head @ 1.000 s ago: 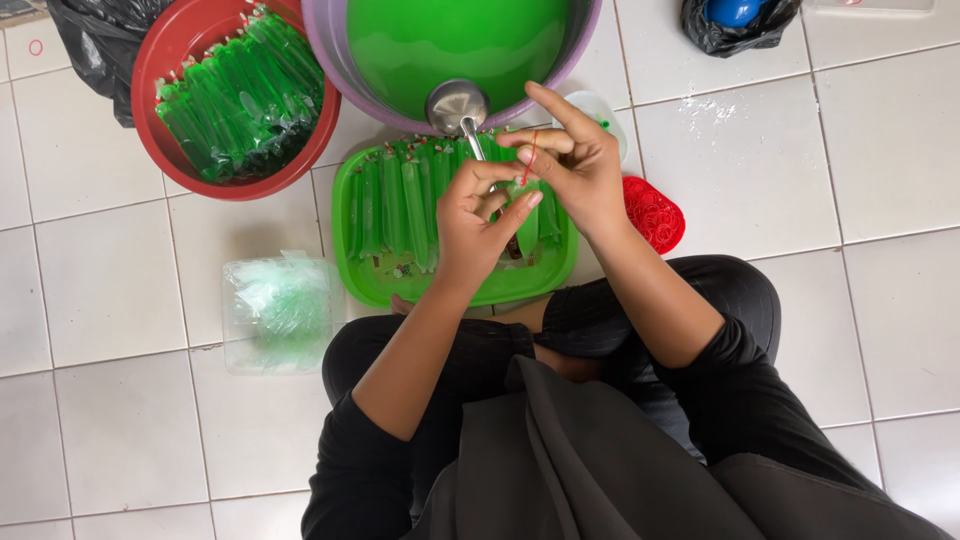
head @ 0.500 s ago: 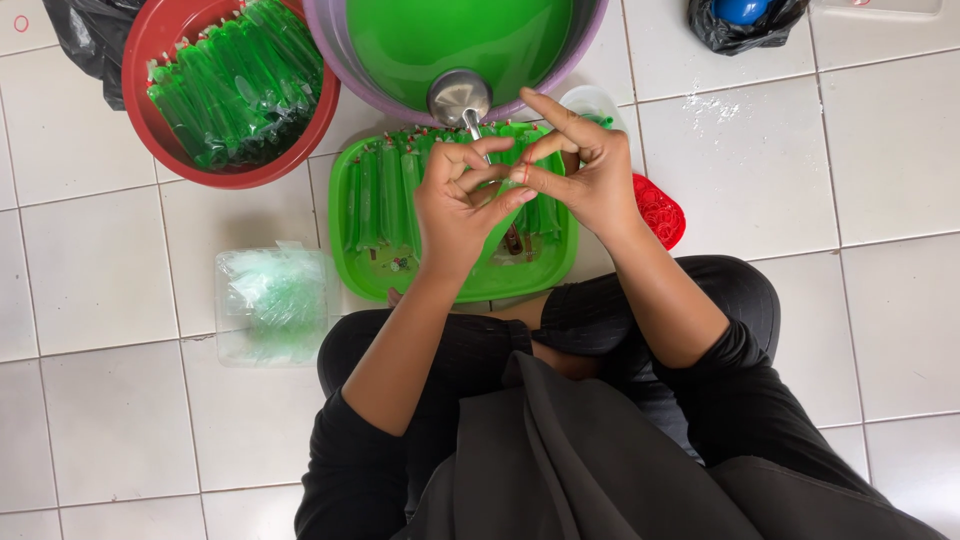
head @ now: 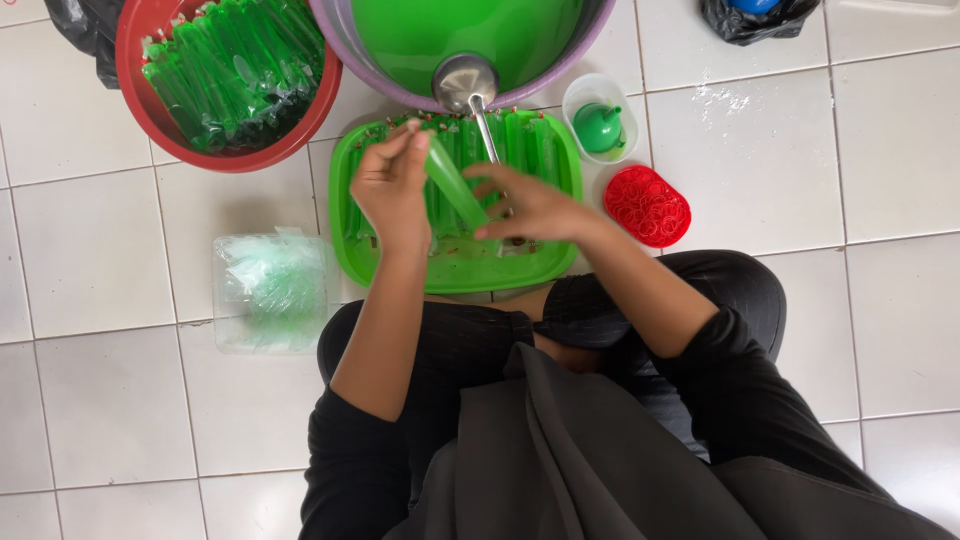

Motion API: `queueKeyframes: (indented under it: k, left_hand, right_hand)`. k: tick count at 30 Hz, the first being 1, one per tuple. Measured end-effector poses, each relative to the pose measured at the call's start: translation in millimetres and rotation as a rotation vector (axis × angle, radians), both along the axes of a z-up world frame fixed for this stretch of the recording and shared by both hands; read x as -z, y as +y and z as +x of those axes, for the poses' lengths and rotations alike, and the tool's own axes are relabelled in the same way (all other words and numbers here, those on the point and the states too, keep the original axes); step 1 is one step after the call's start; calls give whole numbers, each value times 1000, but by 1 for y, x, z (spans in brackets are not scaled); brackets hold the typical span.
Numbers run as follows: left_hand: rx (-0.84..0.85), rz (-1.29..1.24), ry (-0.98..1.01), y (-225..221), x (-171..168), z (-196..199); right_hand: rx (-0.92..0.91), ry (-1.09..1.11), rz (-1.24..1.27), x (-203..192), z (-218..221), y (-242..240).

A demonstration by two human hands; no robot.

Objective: Filling small plastic tubes with green liquid using a funnel and ladle and tying them shut

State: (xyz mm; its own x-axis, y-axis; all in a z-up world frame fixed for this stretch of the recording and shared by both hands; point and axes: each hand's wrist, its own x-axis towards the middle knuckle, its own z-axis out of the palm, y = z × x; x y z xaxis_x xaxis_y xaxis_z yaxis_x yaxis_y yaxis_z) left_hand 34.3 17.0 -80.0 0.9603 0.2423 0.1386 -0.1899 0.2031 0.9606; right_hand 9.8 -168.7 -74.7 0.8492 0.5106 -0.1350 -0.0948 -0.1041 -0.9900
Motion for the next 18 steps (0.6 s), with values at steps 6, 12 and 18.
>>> queueKeyframes:
  k: [6, 12, 18]
  left_hand:
    - [-72, 38, 397, 44, 91, 1]
    - [162, 457, 462, 64, 110, 12]
    - [105, 852, 374, 71, 175, 32]
  right_hand:
    - [-35, 238, -134, 111, -35, 60]
    - [260, 225, -78, 157, -23, 56]
    - [233, -43, -258, 145, -10, 55]
